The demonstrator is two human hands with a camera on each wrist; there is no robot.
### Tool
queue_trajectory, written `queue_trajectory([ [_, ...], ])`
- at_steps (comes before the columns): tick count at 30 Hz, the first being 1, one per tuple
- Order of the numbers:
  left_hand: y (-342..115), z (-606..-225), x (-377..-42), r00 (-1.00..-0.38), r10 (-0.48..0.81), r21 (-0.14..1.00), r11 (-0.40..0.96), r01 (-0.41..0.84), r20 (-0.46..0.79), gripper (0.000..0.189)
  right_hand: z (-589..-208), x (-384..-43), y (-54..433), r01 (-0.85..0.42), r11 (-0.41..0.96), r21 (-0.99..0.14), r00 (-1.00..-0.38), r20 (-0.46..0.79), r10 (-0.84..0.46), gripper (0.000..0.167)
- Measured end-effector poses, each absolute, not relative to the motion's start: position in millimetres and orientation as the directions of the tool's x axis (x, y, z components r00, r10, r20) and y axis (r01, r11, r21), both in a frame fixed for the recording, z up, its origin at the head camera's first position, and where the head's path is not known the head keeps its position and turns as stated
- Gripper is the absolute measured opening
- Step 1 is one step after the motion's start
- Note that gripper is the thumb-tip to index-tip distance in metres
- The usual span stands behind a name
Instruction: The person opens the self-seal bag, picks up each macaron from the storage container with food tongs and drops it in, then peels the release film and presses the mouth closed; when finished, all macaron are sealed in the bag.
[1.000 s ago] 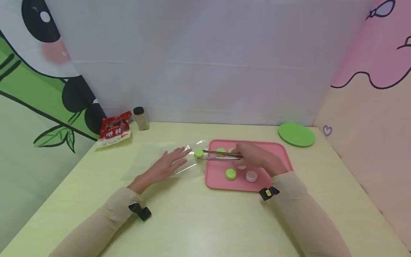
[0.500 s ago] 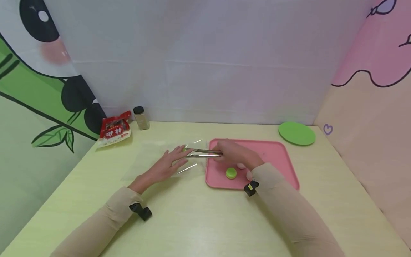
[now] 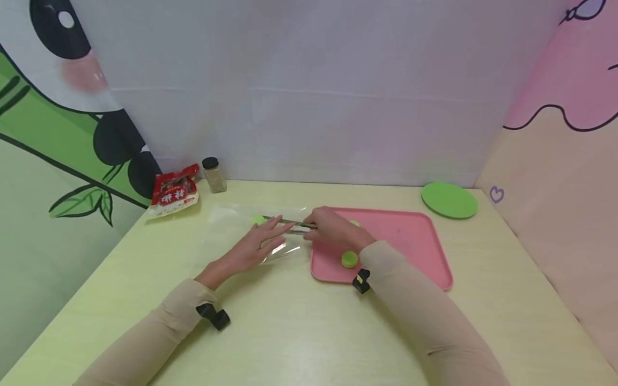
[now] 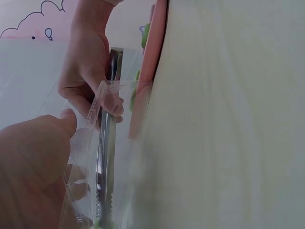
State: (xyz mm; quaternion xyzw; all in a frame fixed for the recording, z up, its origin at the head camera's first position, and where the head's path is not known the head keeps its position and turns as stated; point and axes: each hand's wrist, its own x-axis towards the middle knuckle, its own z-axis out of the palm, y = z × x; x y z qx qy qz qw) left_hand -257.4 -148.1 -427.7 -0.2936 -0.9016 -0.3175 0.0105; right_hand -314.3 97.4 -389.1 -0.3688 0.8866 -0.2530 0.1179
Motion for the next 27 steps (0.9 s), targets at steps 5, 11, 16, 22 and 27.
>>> queue_trajectory([
  [5,-148.8,-430.0,-257.8,-0.822,0.533,0.570,0.618,0.541,0.202,0.047,-397.1,-314.3,87.9,-0.552,0.608,-0.570,-0.750,0.022,-0.661,0.025],
  [11,-148.7,-432.4,-258.5,-0.811,0.544,0.572,0.603,0.556,0.215,0.047,-402.6,-312.6,75.8,-0.520,0.596,-0.612,-0.802,0.108,-0.588,0.020],
  [16,-149.7,-432.5,-259.3,-0.810,0.550,0.582,0.598,0.551,0.203,0.046,-403.5,-313.0,65.6,-0.492,0.602,-0.629,-0.828,0.125,-0.546,0.014],
  [22,-148.5,-433.0,-258.9,-0.812,0.549,0.593,0.592,0.546,0.200,0.046,-408.5,-313.4,54.9,-0.472,0.626,-0.620,-0.846,0.118,-0.520,0.009],
  [27,-148.2,-433.1,-257.9,-0.806,0.554,0.593,0.583,0.555,0.210,0.046,-410.3,-313.7,51.5,-0.465,0.652,-0.599,-0.852,0.102,-0.514,0.011],
])
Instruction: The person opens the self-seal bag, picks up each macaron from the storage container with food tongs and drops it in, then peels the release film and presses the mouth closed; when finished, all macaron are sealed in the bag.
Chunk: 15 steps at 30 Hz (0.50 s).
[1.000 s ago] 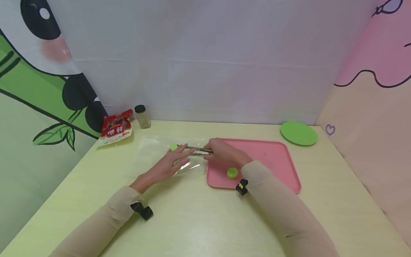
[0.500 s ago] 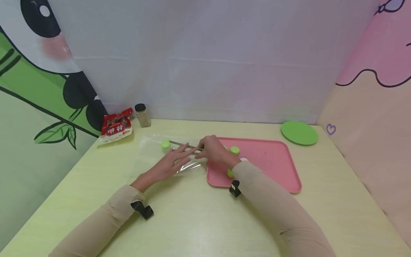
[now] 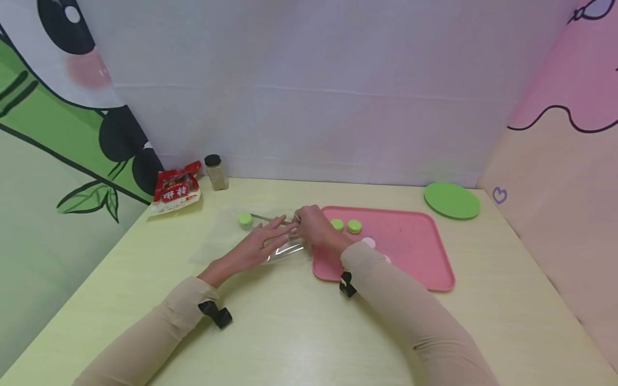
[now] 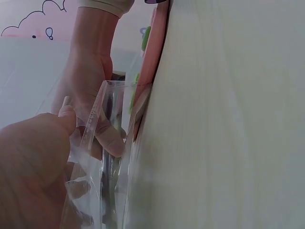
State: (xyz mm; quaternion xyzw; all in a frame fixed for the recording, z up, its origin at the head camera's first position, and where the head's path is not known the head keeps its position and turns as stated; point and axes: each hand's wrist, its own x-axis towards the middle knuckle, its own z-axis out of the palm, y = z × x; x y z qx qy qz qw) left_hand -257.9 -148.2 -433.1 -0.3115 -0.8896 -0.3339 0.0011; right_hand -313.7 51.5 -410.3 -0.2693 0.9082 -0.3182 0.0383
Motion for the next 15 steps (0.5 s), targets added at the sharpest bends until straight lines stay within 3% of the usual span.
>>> queue_trajectory([
  [10,-148.1,-429.0,-255.2,-0.812,0.553,0.593,0.596,0.541,0.185,0.046,-404.4,-309.4,57.8,-0.454,0.669,-0.588,-0.852,0.068,-0.519,0.018],
  [15,-148.8,-430.0,-256.4,-0.819,0.547,0.573,0.622,0.534,0.170,0.049,-399.9,-306.4,69.4,-0.460,0.683,-0.567,-0.851,0.061,-0.522,0.033],
])
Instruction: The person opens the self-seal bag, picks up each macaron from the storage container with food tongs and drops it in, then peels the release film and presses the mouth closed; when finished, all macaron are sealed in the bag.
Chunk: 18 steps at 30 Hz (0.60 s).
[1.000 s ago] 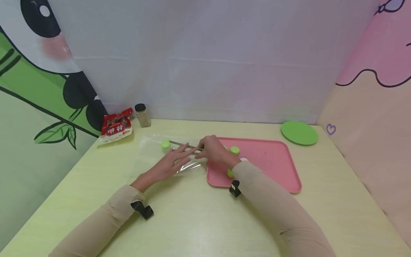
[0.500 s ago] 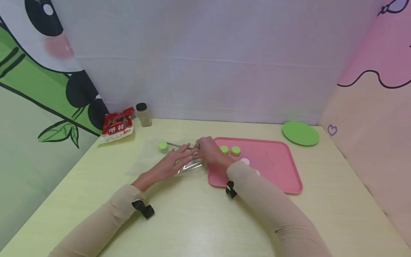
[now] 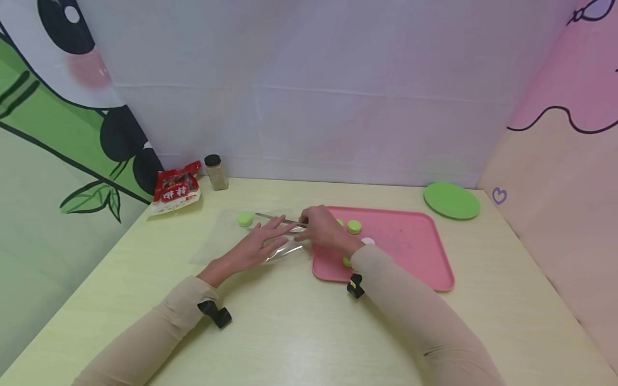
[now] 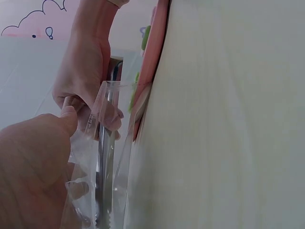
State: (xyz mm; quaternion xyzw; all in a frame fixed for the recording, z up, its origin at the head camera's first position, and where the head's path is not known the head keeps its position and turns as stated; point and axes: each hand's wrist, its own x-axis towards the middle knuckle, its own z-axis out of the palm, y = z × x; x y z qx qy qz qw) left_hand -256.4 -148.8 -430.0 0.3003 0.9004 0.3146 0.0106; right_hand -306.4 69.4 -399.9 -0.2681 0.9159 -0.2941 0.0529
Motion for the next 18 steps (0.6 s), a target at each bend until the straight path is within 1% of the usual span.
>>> queue_trajectory([
  [3,-147.5,-429.7,-256.9,-0.822,0.545,0.569,0.628,0.531,0.166,0.050,-397.1,-303.0,78.4,-0.463,0.672,-0.578,-0.845,0.059,-0.531,0.035],
  [8,-148.6,-428.8,-256.7,-0.822,0.542,0.571,0.624,0.533,0.176,0.050,-391.1,-296.7,90.2,-0.481,0.655,-0.582,-0.829,0.058,-0.557,0.033],
  [11,-148.6,-428.4,-256.8,-0.818,0.543,0.568,0.619,0.542,0.190,0.049,-387.9,-293.1,100.2,-0.506,0.645,-0.573,-0.810,0.059,-0.583,0.027],
  [13,-148.7,-428.6,-257.0,-0.814,0.543,0.564,0.613,0.553,0.208,0.049,-385.5,-290.1,108.3,-0.507,0.643,-0.574,-0.803,0.043,-0.594,0.020],
  [16,-149.0,-429.3,-257.2,-0.809,0.541,0.563,0.604,0.565,0.231,0.048,-381.1,-284.6,123.2,-0.474,0.665,-0.576,-0.811,-0.009,-0.586,0.009],
  [18,-149.4,-429.1,-257.0,-0.810,0.539,0.567,0.602,0.563,0.232,0.048,-376.4,-280.3,135.3,-0.448,0.685,-0.575,-0.820,-0.041,-0.571,0.008],
])
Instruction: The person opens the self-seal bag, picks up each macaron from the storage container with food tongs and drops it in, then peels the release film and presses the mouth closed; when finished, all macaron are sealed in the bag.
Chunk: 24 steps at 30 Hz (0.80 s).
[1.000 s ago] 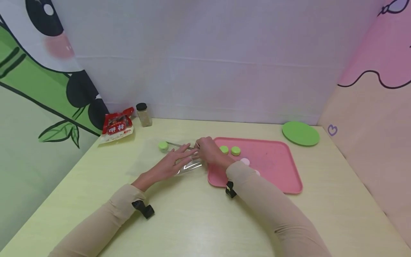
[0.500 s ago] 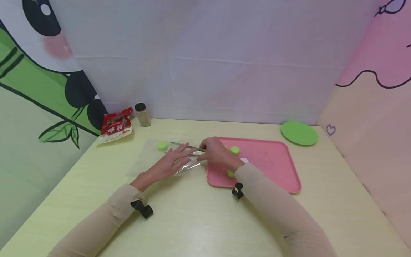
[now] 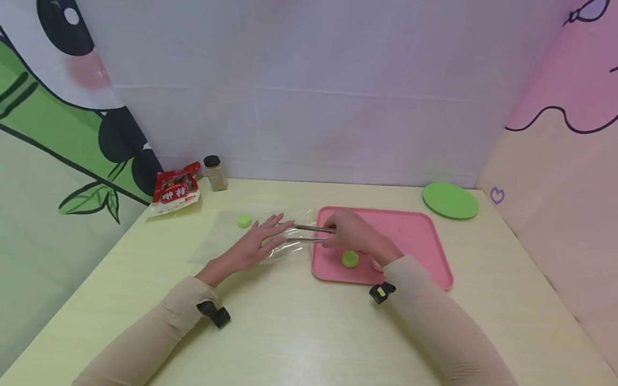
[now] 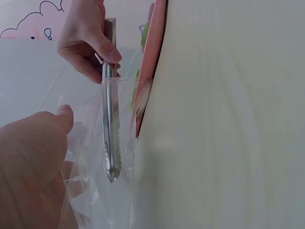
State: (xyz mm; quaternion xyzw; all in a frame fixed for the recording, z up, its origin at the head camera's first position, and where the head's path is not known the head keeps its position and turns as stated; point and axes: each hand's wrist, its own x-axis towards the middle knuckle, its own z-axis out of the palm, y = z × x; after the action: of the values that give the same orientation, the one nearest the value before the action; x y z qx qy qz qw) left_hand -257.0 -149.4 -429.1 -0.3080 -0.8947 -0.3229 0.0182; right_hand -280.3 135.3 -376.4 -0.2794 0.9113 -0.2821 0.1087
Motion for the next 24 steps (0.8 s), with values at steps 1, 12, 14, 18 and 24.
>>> queue_trajectory([
  [1,-149.1,-429.2,-257.3,-0.811,0.539,0.568,0.603,0.560,0.228,0.049,-374.1,-278.0,142.7,-0.435,0.696,-0.572,-0.827,-0.052,-0.559,0.009],
  [12,-149.3,-427.5,-256.9,-0.834,0.518,0.560,0.640,0.526,0.190,0.050,-362.6,-260.6,249.7,-0.386,0.735,-0.557,-0.890,0.015,-0.456,0.035],
  [14,-149.5,-427.6,-256.8,-0.835,0.517,0.560,0.641,0.525,0.190,0.050,-363.8,-258.2,267.5,-0.365,0.736,-0.571,-0.902,0.023,-0.430,0.036],
  [18,-149.2,-427.7,-257.0,-0.835,0.517,0.560,0.642,0.524,0.188,0.050,-369.5,-255.6,293.0,-0.331,0.721,-0.608,-0.912,0.011,-0.410,0.027],
  [24,-147.8,-427.5,-258.2,-0.834,0.519,0.555,0.644,0.527,0.189,0.051,-378.0,-254.9,303.7,-0.336,0.696,-0.635,-0.900,-0.002,-0.436,0.024],
])
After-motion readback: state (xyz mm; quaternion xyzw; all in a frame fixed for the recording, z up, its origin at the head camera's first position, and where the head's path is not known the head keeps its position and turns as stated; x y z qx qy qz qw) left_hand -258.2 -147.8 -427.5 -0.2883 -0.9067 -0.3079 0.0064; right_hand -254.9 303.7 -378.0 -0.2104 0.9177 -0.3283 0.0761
